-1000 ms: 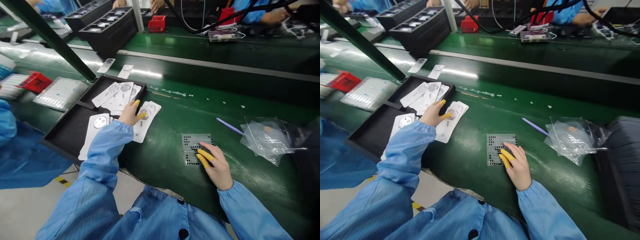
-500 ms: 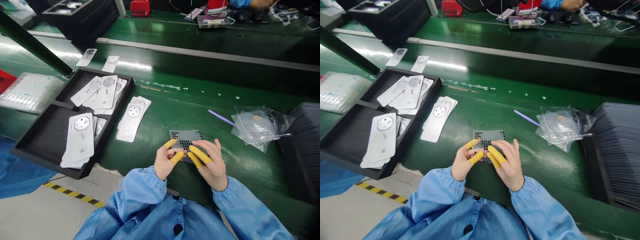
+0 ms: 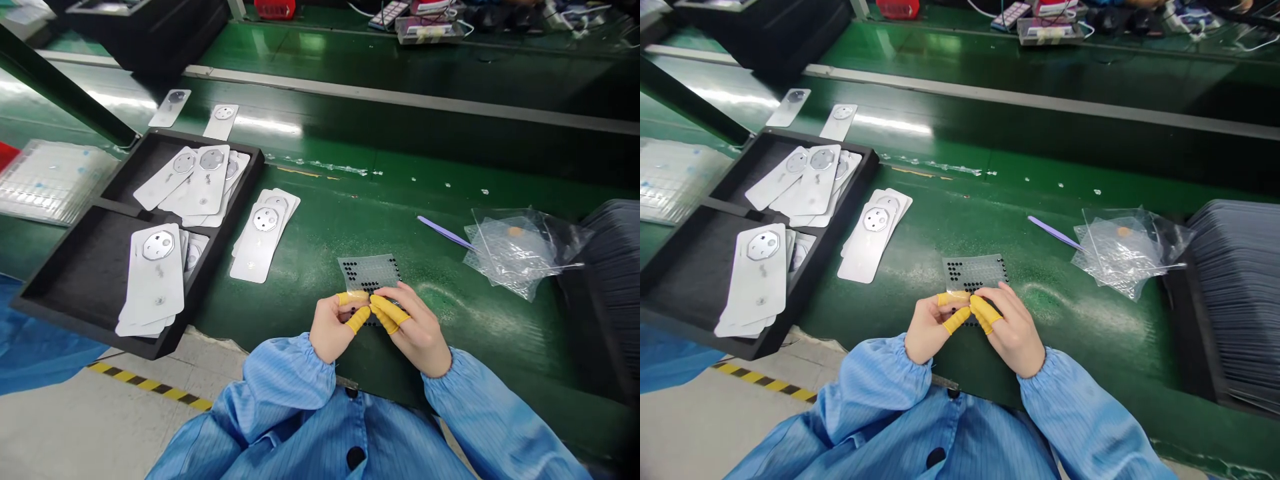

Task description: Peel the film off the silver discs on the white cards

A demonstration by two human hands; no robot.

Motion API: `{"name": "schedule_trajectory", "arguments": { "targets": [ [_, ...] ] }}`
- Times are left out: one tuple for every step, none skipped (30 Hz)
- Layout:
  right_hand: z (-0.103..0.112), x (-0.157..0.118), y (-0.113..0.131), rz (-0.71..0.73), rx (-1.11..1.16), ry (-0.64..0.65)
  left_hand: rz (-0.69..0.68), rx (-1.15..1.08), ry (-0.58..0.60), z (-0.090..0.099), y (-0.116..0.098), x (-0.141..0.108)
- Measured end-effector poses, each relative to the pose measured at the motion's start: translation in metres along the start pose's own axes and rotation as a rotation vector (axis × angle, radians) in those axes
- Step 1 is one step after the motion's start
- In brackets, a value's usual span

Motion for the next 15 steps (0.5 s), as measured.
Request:
{"name": "schedule_trajectory", "arguments": {
  "targets": [
    [0.000, 0.000, 0.002, 0.034, -0.016, 0.009, 0.004, 0.007, 0.010, -0.001, 0.001, 0.000],
    [-0.001, 0.000, 0.004, 0.074, -0.034, 0.017, 0.005, 0.018, 0.016, -0.003, 0.002, 0.000],
    [-0.002, -0.002, 0.006, 0.120, -0.053, 0.022, 0.004, 0.033, 0.020, -0.005, 0.003, -0.001],
    [-0.003, -0.004, 0.007, 0.165, -0.074, 0.024, -0.002, 0.053, 0.018, -0.007, 0.004, -0.002],
    [-0.005, -0.007, 0.007, 0.201, -0.095, 0.026, -0.011, 0.079, 0.009, -0.008, 0.005, -0.002],
    [-0.008, -0.010, 0.004, 0.224, -0.111, 0.031, -0.024, 0.110, -0.007, -0.009, 0.006, -0.003],
    [-0.012, -0.012, 0.000, 0.228, -0.124, 0.042, -0.040, 0.143, -0.032, -0.009, 0.007, -0.002],
    [-0.015, -0.014, -0.006, 0.218, -0.128, 0.045, -0.056, 0.180, -0.060, -0.007, 0.008, -0.001],
    [-0.019, -0.015, -0.012, 0.208, -0.119, 0.063, -0.065, 0.218, -0.083, -0.006, 0.008, 0.000],
    [-0.023, -0.016, -0.018, 0.197, -0.103, 0.075, -0.067, 0.252, -0.101, -0.004, 0.009, 0.001],
    [-0.026, -0.018, -0.023, 0.185, -0.082, 0.090, -0.059, 0.279, -0.111, -0.002, 0.011, 0.002],
    [-0.028, -0.019, -0.028, 0.178, -0.054, 0.103, -0.047, 0.298, -0.118, 0.000, 0.012, 0.003],
    [-0.029, -0.022, -0.033, 0.171, -0.028, 0.108, -0.032, 0.314, -0.123, 0.001, 0.013, 0.002],
    [-0.029, -0.024, -0.037, 0.170, -0.006, 0.108, -0.018, 0.326, -0.129, 0.002, 0.013, 0.001],
    [-0.029, -0.028, -0.040, 0.180, 0.010, 0.104, -0.010, 0.340, -0.139, 0.003, 0.013, 0.000]
  ]
}}
Point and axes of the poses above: each hand's wrist, its own x-axis towards the middle knuckle, its own z-axis out of the back of the hand, y = z × x, the point moved 6 cm from there along x, towards the middle knuckle, and after that the axes turned 7 degrees about y, right-handed, at the moved point
